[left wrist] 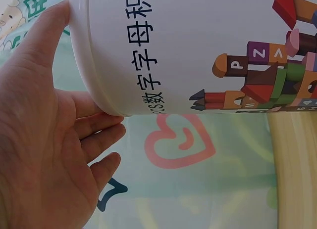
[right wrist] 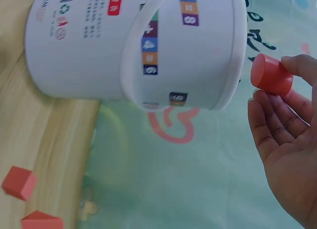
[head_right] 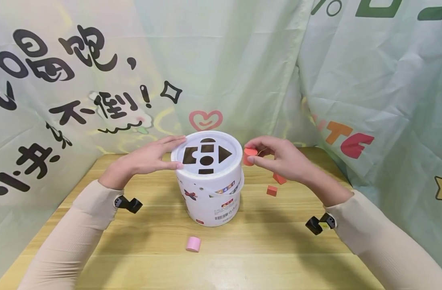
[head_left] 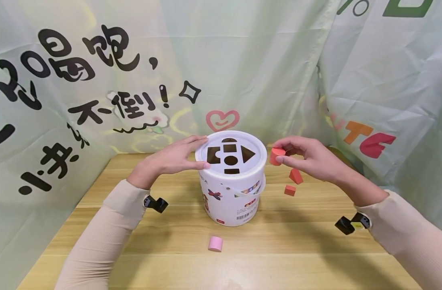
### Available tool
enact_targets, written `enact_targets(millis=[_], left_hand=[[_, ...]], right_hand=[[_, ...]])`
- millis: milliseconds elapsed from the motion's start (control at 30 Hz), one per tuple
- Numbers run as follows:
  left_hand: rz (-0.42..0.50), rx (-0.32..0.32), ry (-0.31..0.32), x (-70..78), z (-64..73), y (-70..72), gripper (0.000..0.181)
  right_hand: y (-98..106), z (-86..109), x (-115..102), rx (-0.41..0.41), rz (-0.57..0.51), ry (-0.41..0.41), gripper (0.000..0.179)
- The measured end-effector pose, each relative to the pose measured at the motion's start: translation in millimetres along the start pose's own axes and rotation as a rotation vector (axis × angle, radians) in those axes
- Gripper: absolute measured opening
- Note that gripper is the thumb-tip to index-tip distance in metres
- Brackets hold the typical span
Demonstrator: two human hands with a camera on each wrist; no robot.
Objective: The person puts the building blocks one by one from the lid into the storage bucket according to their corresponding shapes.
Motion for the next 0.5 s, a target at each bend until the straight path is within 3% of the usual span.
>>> enact_targets(millis=[500], left_hand=[[0.003, 0.0, 0.004, 1.2, 1.3, 0.7, 0.094]], right_hand=[[-21.3, -37.5, -20.6, -0.068, -0.057, 0.048, 0.035]])
Point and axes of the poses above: each hand's wrist, its own z-axis away from the middle knuckle, its own y-axis out of the back of the hand, x = y × z, the point moved 2 cm from there along -z, towards the middle knuckle
